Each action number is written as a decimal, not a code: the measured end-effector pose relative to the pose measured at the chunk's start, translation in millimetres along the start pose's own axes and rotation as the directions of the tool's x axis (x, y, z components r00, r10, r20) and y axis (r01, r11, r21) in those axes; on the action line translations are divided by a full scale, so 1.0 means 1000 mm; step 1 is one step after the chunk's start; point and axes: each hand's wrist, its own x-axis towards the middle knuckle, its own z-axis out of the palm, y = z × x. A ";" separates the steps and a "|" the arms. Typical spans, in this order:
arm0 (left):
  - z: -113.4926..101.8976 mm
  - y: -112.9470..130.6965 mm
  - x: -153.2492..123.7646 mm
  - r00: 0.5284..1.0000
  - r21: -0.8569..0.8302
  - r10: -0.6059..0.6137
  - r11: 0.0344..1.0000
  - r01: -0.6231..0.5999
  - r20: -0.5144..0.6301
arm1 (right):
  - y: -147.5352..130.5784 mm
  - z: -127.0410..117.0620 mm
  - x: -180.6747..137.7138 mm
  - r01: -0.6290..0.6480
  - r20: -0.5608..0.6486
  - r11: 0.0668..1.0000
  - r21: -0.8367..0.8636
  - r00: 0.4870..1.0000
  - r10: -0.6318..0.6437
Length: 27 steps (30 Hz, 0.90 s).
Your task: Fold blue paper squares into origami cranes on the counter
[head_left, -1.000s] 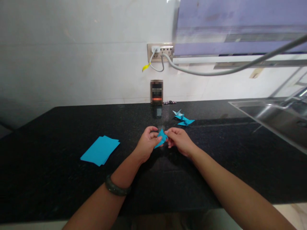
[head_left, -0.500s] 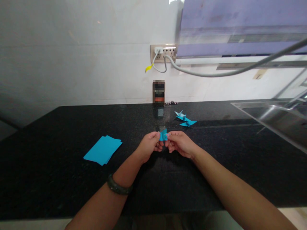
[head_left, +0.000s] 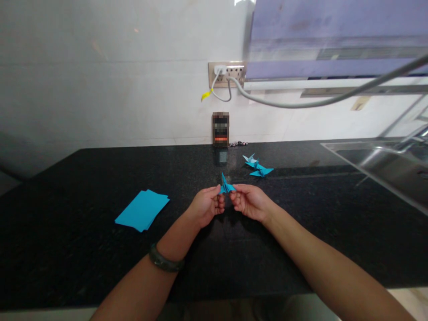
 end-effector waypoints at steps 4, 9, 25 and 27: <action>-0.002 -0.002 0.001 0.999 -0.068 0.033 0.997 -0.030 0.039 | 0.000 0.001 0.000 -0.004 0.004 1.000 0.030 1.000 0.004; 0.000 -0.003 0.000 0.995 -0.160 0.086 0.984 -0.076 0.055 | 0.001 0.003 0.000 -0.010 0.022 0.998 0.057 1.000 0.009; -0.006 0.002 0.004 0.991 -0.143 0.102 0.983 -0.114 -0.090 | -0.001 -0.004 0.003 0.083 -0.048 0.991 0.109 0.996 -0.078; -0.008 0.003 0.005 0.989 -0.135 0.101 0.984 -0.115 -0.106 | -0.003 -0.004 0.003 0.079 -0.067 0.991 0.108 0.995 -0.072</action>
